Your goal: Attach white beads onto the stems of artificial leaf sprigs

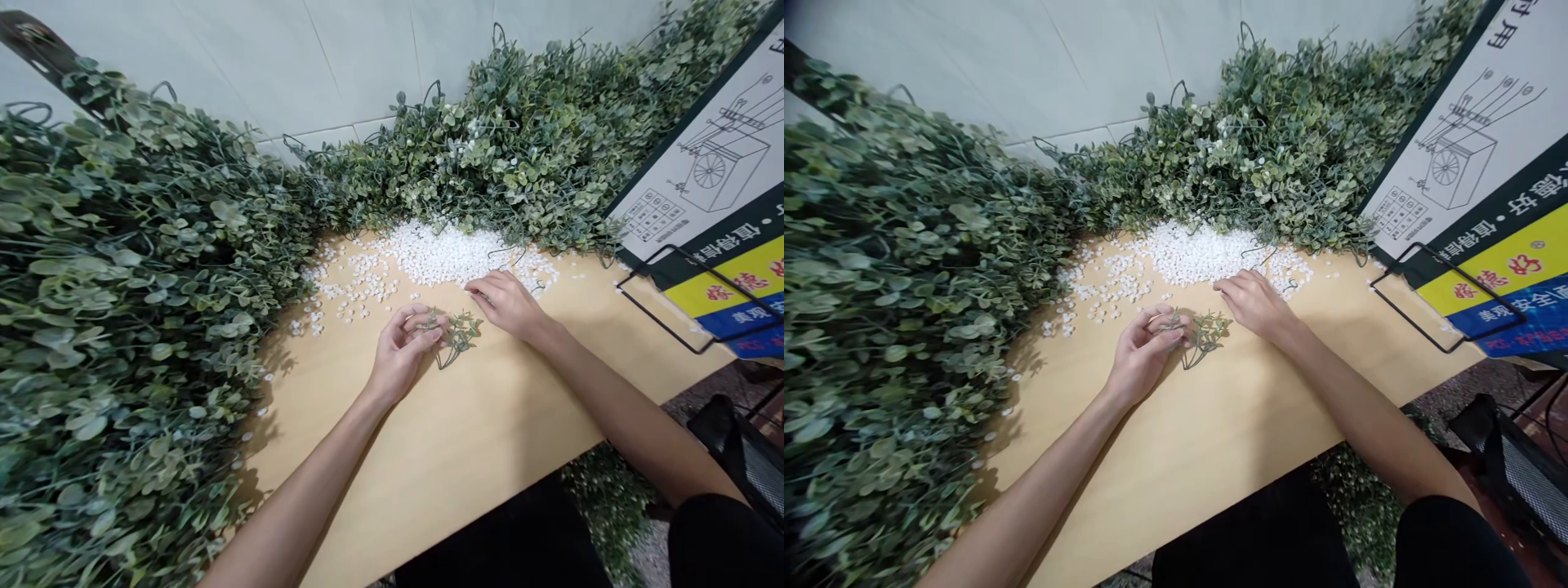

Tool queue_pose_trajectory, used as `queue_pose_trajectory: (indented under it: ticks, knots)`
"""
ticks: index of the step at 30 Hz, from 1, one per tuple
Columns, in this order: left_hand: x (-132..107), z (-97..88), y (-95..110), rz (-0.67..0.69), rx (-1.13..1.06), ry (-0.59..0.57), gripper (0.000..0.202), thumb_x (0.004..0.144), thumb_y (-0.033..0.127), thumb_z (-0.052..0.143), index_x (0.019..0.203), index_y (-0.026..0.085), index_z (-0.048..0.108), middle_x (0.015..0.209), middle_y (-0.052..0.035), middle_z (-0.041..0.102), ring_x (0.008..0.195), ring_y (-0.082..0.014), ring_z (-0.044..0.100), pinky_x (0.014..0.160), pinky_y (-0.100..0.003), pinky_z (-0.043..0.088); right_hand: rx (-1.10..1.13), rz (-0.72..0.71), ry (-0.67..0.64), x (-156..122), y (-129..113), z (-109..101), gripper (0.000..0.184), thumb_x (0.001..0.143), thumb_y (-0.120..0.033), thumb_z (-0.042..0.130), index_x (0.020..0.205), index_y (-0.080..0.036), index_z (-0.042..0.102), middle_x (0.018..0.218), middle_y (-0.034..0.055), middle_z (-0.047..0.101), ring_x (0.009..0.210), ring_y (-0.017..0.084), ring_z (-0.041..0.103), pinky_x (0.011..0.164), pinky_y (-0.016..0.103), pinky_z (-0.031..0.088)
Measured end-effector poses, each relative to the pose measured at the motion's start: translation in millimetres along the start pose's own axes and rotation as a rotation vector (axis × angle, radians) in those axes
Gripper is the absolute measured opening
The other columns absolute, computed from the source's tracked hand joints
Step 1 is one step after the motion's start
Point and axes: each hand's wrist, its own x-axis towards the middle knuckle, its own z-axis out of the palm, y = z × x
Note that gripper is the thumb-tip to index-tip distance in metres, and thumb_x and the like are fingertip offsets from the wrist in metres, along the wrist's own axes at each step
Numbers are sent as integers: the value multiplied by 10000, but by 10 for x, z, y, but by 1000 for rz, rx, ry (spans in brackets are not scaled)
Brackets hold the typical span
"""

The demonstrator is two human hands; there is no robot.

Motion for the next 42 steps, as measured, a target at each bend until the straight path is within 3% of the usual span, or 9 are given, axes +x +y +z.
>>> queue_pose_trajectory:
  ticks: [5, 10, 14, 19, 26, 42]
  knots:
    - [-11, 16, 23, -36, 19, 23, 386, 715, 216, 912, 1036, 178, 701, 976, -89, 796, 837, -171, 719, 712, -269, 537, 176, 2, 118, 22, -58, -34, 190, 1024, -128, 516, 1072, -190, 689, 1000, 91, 753, 948, 251, 671, 910, 408, 518]
    - [-7, -21, -49, 0, 140, 49, 331, 767, 327, 900, 1028, 181, 758, 921, -64, 766, 793, -152, 692, 689, -252, 511, 649, 242, 224, 60, -201, -68, 59, 965, -245, 661, 1015, -222, 683, 977, 52, 731, 896, 200, 708, 858, 352, 588]
    - [-5, -46, -88, 48, 233, 26, 281, 828, 389, 849, 998, 178, 773, 810, -35, 713, 696, -123, 616, 656, -246, 488, 1027, 401, 157, 86, -324, -69, 227, 878, -350, 795, 1030, -216, 693, 1037, 54, 752, 987, 196, 728, 942, 353, 596]
    - [-28, -32, -56, 65, 250, -2, 245, 890, 423, 781, 905, 179, 751, 778, -26, 675, 660, -110, 564, 633, -242, 456, 1214, 450, 21, 99, -425, -105, 328, 775, -355, 898, 979, -201, 693, 987, 49, 774, 933, 175, 736, 930, 346, 592]
    - [-49, -35, -32, 23, 296, 14, 291, 891, 455, 764, 825, 174, 727, 740, -21, 663, 630, -113, 551, 580, -233, 426, 1327, 425, -45, 77, -491, -87, 410, 705, -317, 948, 991, -200, 678, 968, 35, 751, 896, 159, 720, 891, 329, 603]
    - [-51, -8, -26, 41, 324, 12, 298, 891, 461, 758, 807, 178, 711, 715, -9, 656, 614, -116, 550, 592, -240, 447, 1300, 440, -16, 87, -536, -128, 449, 628, -307, 987, 939, -193, 684, 919, 40, 759, 838, 160, 710, 738, 276, 581]
